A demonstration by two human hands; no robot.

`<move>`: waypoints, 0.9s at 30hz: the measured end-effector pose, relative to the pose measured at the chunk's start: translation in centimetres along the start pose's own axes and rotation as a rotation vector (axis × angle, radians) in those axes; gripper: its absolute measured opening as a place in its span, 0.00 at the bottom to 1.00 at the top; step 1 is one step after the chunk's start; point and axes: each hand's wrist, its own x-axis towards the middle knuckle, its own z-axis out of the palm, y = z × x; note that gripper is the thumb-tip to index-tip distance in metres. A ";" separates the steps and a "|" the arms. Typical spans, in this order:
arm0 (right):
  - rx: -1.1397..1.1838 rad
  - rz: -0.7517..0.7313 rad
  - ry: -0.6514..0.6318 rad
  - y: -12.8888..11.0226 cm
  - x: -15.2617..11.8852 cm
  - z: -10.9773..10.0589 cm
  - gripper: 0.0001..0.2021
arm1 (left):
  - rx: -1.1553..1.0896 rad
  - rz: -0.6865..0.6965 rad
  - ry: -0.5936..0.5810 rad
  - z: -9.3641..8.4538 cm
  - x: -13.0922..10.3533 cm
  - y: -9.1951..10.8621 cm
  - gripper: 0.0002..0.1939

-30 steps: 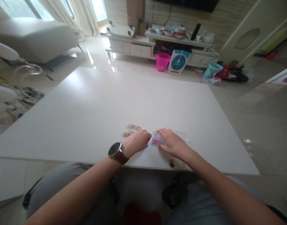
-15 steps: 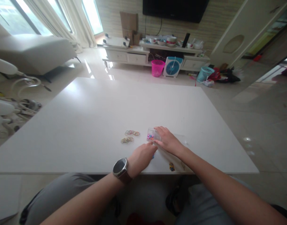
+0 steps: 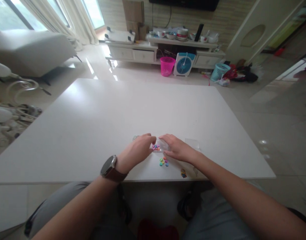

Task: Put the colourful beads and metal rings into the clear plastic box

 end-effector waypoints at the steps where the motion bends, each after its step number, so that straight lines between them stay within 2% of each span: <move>1: 0.013 -0.005 -0.015 -0.2 0.0 0.0 0.28 | 0.012 -0.007 0.006 -0.3 0.1 -0.3 0.09; 3: 0.041 -0.020 -0.040 -0.4 -0.1 -0.1 0.29 | 0.029 0.017 -0.002 -0.4 0.1 -0.4 0.12; 7: 0.069 -0.045 -0.078 -0.5 -0.4 -0.4 0.28 | 0.103 0.075 -0.039 0.4 0.0 0.5 0.09; 9: 0.048 -0.038 -0.056 -0.6 -0.6 -0.9 0.25 | 0.142 0.075 -0.048 0.8 0.1 0.9 0.10; 12: -0.032 0.019 0.000 -0.9 -1.1 -1.8 0.17 | 0.157 0.088 -0.052 1.4 0.3 0.8 0.11; 16: -0.151 0.132 -0.129 -1.6 -1.8 -2.5 0.05 | 0.150 0.079 -0.034 1.6 0.5 0.5 0.11; 18: -0.200 0.148 -0.202 -1.9 -2.1 -2.3 0.06 | 0.147 0.073 -0.042 1.5 0.5 0.5 0.10; 23: -0.296 0.098 -0.281 -2.6 -1.8 -1.1 0.13 | 0.147 0.053 -0.076 1.2 0.5 0.6 0.07; 27: -0.349 0.095 -0.303 -3.0 -1.6 -0.3 0.11 | 0.153 0.052 -0.072 1.2 0.5 0.6 0.07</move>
